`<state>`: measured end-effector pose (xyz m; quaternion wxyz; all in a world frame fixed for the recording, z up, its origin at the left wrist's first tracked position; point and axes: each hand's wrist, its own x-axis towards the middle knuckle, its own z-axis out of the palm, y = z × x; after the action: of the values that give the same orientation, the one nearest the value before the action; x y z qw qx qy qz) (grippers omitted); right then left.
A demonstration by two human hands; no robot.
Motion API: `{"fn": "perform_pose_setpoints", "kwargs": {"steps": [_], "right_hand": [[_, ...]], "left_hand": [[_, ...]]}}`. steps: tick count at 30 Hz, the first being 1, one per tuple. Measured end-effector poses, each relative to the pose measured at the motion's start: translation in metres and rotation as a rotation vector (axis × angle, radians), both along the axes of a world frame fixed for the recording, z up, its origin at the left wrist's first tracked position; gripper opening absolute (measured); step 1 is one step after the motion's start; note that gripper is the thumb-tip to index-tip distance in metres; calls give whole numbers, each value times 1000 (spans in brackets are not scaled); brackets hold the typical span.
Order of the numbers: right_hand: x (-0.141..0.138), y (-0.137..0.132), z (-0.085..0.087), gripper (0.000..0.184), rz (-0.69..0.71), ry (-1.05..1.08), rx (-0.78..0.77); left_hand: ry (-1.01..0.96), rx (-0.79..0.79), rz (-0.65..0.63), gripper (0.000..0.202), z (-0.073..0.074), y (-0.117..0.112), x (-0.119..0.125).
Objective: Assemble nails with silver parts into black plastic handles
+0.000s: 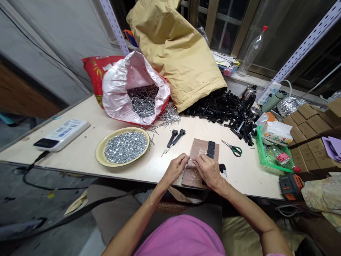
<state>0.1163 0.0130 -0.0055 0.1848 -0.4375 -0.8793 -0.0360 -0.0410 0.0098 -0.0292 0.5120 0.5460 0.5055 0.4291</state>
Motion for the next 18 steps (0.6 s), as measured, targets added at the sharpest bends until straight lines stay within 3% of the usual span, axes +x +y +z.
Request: {"fn": "perform_pose_setpoints", "kwargs": {"steps": [7,10,18], "right_hand": [[-1,-1,-3,21,-26,137,-183],[-2,-1,-3,20,-4,151,-171],[2,-7,-5,27,-45,60,-58]], "left_hand": [[-174,-108,11,40,-4,-1,5],[-208,-145,-1,41,-6,-2,6],[100,75,107,35,-9,-8,10]]}}
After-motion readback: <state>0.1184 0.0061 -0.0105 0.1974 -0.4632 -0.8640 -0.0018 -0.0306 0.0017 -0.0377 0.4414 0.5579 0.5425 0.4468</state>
